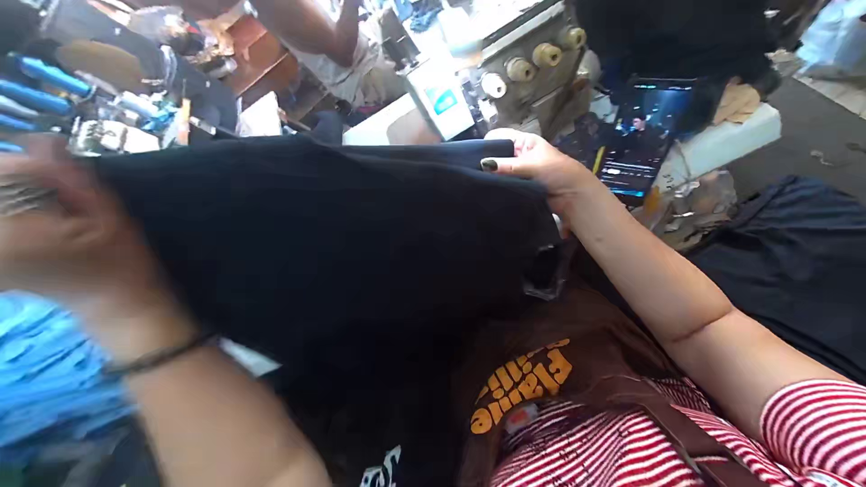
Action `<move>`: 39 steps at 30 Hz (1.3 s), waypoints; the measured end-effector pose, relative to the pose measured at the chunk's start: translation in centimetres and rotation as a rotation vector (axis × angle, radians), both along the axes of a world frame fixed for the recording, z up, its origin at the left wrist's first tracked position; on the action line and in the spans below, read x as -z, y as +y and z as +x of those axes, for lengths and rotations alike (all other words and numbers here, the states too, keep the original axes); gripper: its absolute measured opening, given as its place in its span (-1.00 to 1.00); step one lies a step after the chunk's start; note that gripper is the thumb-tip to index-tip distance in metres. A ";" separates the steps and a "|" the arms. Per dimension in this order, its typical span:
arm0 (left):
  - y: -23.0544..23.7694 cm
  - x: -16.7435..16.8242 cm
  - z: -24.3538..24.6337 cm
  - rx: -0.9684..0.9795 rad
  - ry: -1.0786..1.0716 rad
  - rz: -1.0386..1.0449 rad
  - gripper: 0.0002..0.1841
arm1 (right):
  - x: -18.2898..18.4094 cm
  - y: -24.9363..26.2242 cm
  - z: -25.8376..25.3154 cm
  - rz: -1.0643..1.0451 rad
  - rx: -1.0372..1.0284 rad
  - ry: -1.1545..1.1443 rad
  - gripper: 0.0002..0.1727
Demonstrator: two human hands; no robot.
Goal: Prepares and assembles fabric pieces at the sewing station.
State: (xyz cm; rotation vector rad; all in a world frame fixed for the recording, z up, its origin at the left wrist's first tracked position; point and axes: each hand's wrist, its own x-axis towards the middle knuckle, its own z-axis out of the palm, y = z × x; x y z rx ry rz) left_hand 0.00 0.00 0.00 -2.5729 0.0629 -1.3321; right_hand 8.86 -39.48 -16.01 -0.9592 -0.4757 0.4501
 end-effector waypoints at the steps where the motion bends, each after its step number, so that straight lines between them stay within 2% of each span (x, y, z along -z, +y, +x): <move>1: 0.7 1.6 0.6 0.010 0.185 -0.041 -0.58 | 1.0 1.0 0.5 -0.079 0.074 0.042 -0.80; 2: 1.2 3.3 1.3 0.041 0.362 -0.096 -0.56 | 2.2 1.8 0.9 -0.137 0.130 0.085 -0.77; 4: 0.6 7.1 2.6 0.175 0.535 -0.165 -0.66 | 3.6 2.9 1.2 -0.213 0.194 0.156 -0.78; 8: -8.5 14.0 0.8 0.400 0.657 -0.332 -0.76 | 3.9 3.4 1.5 -0.248 0.248 0.174 -0.93; 11: -14.9 18.7 -0.8 0.625 0.611 -0.368 -0.66 | 3.5 3.6 1.7 -0.265 0.276 0.149 -0.96; 15: -18.2 23.8 0.2 0.627 0.300 -0.319 -0.78 | 3.8 3.3 1.8 -0.257 0.269 0.046 -0.92; 18: -18.5 23.1 1.3 0.624 0.221 -0.283 -0.85 | 3.4 3.0 1.7 -0.255 0.240 0.073 -0.86; 21: -18.8 21.1 2.2 0.712 0.262 -0.299 -0.91 | 2.9 2.3 1.6 -0.264 0.278 0.111 -0.72; 24: -19.3 18.1 1.6 0.873 0.419 -0.533 -0.88 | 2.8 1.7 1.3 -0.232 0.368 0.087 -0.51; 27: -19.1 16.2 3.6 0.960 0.507 -0.771 -0.89 | 2.7 1.8 0.9 -0.169 0.403 -0.037 -0.43; 31: -18.3 14.0 5.7 0.916 0.721 -0.899 -0.87 | 2.3 2.2 0.3 -0.090 0.440 -0.246 -0.44; 35: -18.3 11.5 6.6 0.834 0.828 -0.954 -0.98 | 2.0 2.4 0.0 -0.033 0.499 -0.362 -0.43; 37: -18.1 10.8 6.9 0.821 0.807 -1.009 -0.95 | 2.3 2.4 0.1 -0.015 0.485 -0.401 -0.55; 39: -17.9 10.1 6.9 0.778 0.805 -1.045 -0.90 | 3.0 2.3 0.1 -0.042 0.395 -0.382 -0.75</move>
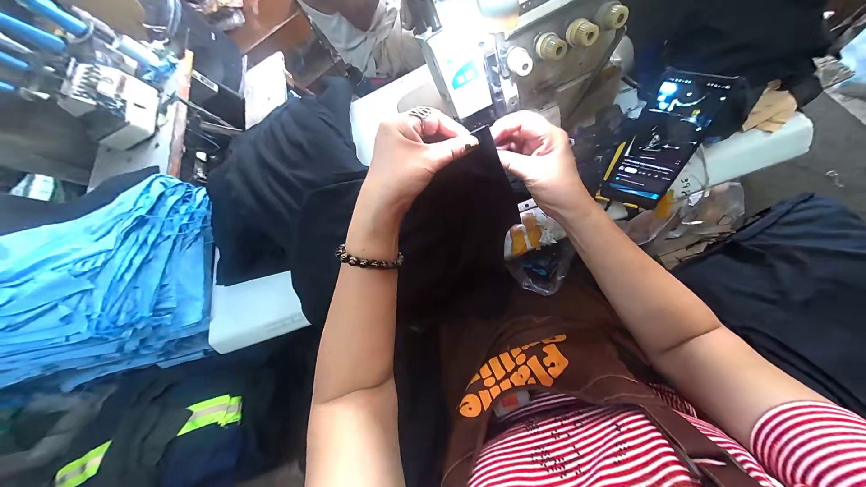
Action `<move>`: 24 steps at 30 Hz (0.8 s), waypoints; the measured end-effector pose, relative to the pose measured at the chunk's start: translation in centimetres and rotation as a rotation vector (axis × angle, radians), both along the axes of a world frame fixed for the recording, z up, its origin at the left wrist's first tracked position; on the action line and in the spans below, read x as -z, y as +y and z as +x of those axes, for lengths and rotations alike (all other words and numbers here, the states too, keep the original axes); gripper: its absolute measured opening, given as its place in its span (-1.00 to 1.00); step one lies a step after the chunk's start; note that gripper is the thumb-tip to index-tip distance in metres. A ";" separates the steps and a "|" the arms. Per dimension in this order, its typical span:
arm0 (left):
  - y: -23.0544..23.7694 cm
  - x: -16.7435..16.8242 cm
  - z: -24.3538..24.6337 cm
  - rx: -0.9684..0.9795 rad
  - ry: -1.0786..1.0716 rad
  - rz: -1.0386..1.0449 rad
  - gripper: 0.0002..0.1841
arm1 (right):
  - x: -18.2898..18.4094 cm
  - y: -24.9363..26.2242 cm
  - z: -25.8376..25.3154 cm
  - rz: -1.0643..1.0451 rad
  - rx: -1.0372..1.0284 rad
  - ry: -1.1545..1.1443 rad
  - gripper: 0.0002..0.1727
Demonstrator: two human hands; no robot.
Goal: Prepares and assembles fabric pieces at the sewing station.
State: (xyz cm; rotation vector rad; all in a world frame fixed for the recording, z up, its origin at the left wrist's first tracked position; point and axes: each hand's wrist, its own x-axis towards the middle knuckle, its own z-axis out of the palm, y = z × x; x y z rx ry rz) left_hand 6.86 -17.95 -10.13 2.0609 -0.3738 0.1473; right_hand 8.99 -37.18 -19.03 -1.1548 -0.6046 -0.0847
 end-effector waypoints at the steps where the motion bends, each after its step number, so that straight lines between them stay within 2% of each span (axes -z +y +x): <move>1: 0.2 -0.3 0.0 -0.014 0.014 -0.003 -0.90 | 0.5 -0.2 0.0 -0.052 -0.060 0.051 -0.83; 3: 0.8 -0.5 0.2 -0.035 0.025 -0.017 -0.90 | 1.6 -0.5 -0.2 -0.167 -0.211 0.228 -0.80; 6: 2.4 0.0 1.2 -0.077 0.001 -0.027 -0.86 | 3.1 -1.3 -0.6 -0.213 -0.461 0.528 -0.61; 9: 3.6 1.0 2.2 -0.161 0.035 -0.007 -0.79 | 4.2 -2.0 -1.0 -0.180 -0.549 0.656 -0.53; 17: 4.1 2.4 3.6 -0.213 0.052 -0.019 -0.78 | 4.4 -2.1 -1.6 -0.205 -0.408 0.614 -0.95; 21: 4.2 4.0 4.5 -0.149 -0.032 0.090 -0.79 | 5.4 -2.4 -2.6 -0.191 -0.353 0.626 -0.93; 24: 4.0 6.3 4.6 -0.146 -0.057 0.156 -0.80 | 6.0 -2.6 -3.7 -0.184 -0.295 0.652 -0.82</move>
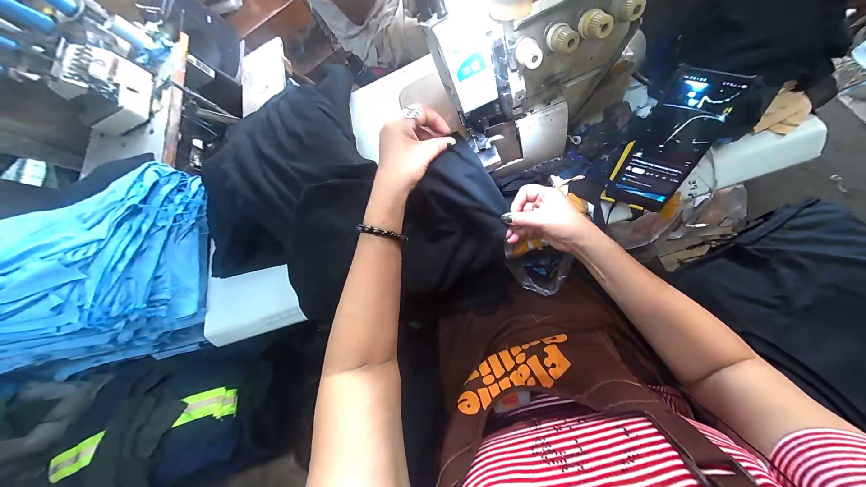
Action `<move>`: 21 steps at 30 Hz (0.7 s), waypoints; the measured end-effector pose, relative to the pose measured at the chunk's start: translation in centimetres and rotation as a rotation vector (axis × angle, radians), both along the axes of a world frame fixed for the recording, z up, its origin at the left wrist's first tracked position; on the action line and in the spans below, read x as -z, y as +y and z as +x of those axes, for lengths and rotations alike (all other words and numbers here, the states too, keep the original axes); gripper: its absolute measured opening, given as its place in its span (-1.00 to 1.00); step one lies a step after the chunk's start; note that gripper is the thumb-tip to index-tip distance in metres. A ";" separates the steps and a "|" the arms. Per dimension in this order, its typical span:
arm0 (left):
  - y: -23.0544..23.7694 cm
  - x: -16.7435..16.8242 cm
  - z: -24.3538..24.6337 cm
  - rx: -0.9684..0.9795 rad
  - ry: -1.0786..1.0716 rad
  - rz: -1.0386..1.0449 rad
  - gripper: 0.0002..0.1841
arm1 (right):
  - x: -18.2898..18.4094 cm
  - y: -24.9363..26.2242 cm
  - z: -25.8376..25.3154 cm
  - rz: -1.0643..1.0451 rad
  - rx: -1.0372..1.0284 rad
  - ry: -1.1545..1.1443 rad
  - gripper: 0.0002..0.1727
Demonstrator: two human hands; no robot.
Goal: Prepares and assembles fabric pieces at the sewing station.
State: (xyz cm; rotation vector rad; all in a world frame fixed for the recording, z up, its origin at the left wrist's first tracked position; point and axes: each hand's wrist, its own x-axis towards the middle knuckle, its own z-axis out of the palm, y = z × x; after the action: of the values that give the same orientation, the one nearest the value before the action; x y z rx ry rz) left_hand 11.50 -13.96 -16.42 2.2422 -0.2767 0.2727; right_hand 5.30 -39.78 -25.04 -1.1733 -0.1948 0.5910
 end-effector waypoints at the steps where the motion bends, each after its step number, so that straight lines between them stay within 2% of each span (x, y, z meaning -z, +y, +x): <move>1: -0.2 0.7 -0.1 -0.010 -0.017 -0.003 -0.82 | 0.3 -0.1 -0.4 0.016 0.023 -0.005 -0.78; 5: -1.5 1.0 -1.2 -0.055 -0.068 -0.111 -0.77 | 1.3 -0.9 -1.8 0.054 0.018 -0.046 -0.69; 8: -1.9 0.8 -1.8 -0.041 -0.097 -0.077 -0.70 | 1.1 -1.1 -2.1 0.020 -0.023 -0.024 -0.48; 10: -2.0 1.3 -2.1 -0.019 -0.122 0.019 -0.77 | 1.1 -1.0 -2.2 -0.010 -0.030 0.004 -0.43; 13: -2.8 1.6 -3.1 -0.052 -0.242 0.237 -0.89 | 1.3 -0.8 -2.5 -0.013 -0.044 0.027 -0.46; 17: -6.7 2.0 -7.5 -0.227 -0.258 0.470 -0.72 | 1.5 -1.0 -2.9 -0.007 -0.095 0.018 -0.53; 19: -8.8 3.2 -10.0 -0.235 -0.237 0.698 -0.58 | 1.4 -1.4 -3.3 -0.021 -0.112 0.025 -0.58; 21: -9.8 4.6 -10.4 -0.291 -0.207 0.817 -0.49 | 1.4 -1.6 -3.6 -0.020 -0.109 0.036 -0.64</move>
State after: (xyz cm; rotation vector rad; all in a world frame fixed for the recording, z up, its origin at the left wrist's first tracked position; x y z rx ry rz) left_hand 1.11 -23.80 -21.00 3.0728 -0.1845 0.6380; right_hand 1.66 -41.40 -26.43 -1.1759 -0.2241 0.7105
